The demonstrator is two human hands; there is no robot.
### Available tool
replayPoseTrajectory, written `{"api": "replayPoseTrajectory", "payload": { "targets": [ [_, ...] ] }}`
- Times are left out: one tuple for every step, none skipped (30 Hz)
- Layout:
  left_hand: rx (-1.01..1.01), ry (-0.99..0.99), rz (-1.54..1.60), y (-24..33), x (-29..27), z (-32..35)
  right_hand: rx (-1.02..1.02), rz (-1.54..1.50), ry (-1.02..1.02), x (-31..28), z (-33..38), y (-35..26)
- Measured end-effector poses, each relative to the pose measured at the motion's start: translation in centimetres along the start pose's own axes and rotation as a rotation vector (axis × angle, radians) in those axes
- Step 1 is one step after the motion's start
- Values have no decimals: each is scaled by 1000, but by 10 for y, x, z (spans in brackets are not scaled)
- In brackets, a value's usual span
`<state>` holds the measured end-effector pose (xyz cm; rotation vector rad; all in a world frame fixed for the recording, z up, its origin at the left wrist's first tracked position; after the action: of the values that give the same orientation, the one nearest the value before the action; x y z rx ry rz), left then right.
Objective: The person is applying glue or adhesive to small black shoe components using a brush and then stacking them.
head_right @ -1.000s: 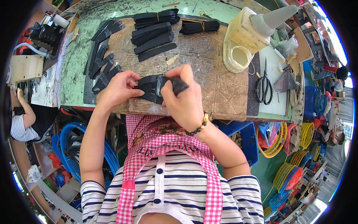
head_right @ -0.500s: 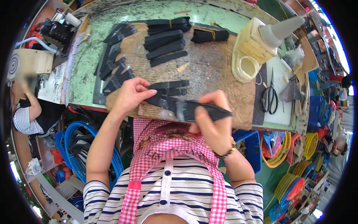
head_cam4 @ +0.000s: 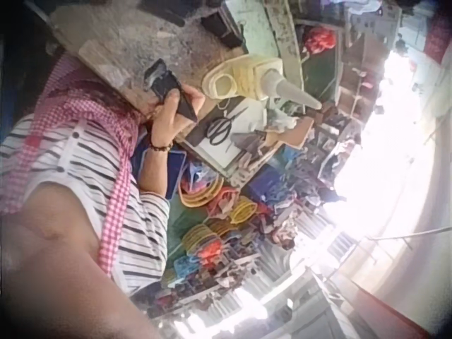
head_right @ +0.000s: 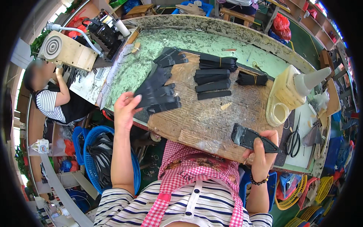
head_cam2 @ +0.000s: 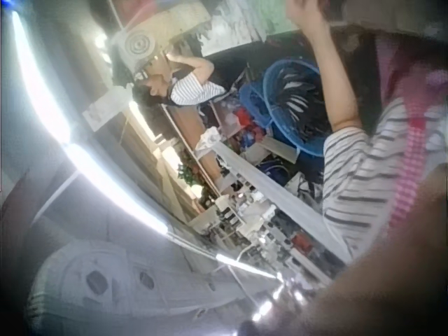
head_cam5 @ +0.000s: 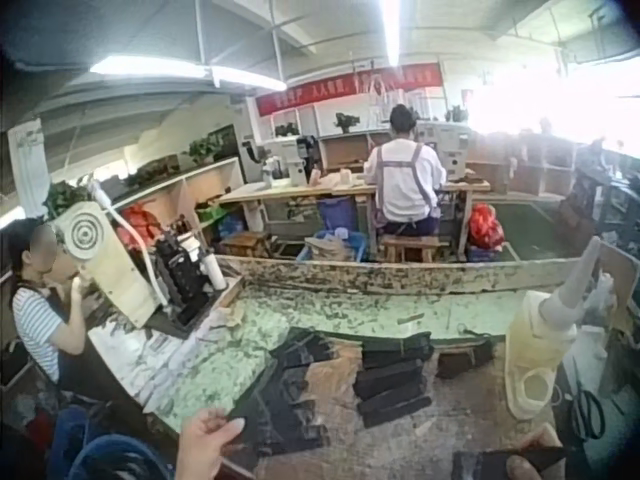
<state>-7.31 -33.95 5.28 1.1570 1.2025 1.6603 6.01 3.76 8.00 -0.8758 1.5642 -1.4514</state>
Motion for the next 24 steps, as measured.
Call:
{"api": "replayPoseTrajectory", "payload": {
  "targets": [
    [-2, 63, -25, -4, -22, -6, 4, 13, 6, -1, -2, 1],
    [20, 99, -66, -13, -44, -10, 0, 12, -9, -2, -3, 0],
    [-2, 85, -90, -34, -54, -28, 10, 46, 41, -1, -2, -3],
    [199, 140, -660, -30, -64, -28, 9, 64, 34, -2, -3, -4],
    [417, 182, -1223, -23, -55, -23, 9, 83, 33, -7, -5, -4],
    [623, 239, -1488, -12, -48, -15, 2, 81, 61, -8, -6, -5],
    [716, 308, -1455, -3, -33, -7, 15, 65, 60, -9, -9, -7],
    [774, 142, -1319, 8, 0, 1, 7, 65, 43, -12, -15, -7],
    [823, -16, -1177, 11, 37, 11, 0, 66, 24, -16, -20, -4],
    [827, -258, -1083, 0, 72, 17, -5, 50, 31, -20, -26, -4],
    [830, -492, -979, -10, 106, 21, -13, 33, 38, -22, -32, -7],
    [893, -547, -959, -22, 132, 19, -46, 40, 61, -23, -35, -14],
    [958, -604, -937, -34, 151, 13, -51, 53, 78, -27, -36, -20],
    [963, -621, -915, -39, 163, 5, -71, 65, 118, -34, -36, -25],
    [809, -676, -993, -47, 174, -5, -91, 76, 154, -41, -35, -29],
    [653, -725, -1065, -56, 183, -11, -111, 105, 177, -51, -34, -30],
    [659, -740, -1047, -63, 186, -13, -116, 119, 194, -63, -34, -30],
    [723, -739, -1073, -68, 183, -17, -132, 128, 241, -74, -34, -30],
    [788, -746, -1096, -73, 182, -20, -144, 138, 297, -84, -32, -29],
    [855, -765, -1148, -76, 183, -19, -134, 121, 314, -90, -33, -31],
    [924, -783, -1200, -77, 183, -19, -116, 132, 332, -93, -36, -34],
    [936, -807, -1296, -78, 181, -19, -118, 201, 333, -98, -43, -32],
    [951, -835, -1391, -77, 181, -18, -119, 271, 338, -105, -52, -29],
    [955, -817, -1400, -70, 178, -13, -119, 344, 291, -108, -59, -28]
  ]
}}
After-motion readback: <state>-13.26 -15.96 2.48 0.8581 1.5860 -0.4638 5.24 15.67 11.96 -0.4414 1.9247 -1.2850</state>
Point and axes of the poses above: each hand's wrist, its own z-axis away from the middle knuckle, its own x-axis out of the palm, y = z × x, the point moved 3 cm from there along -z, towards the middle knuckle, and after that the axes turned 10 degrees about z, right-handed, at the moved point
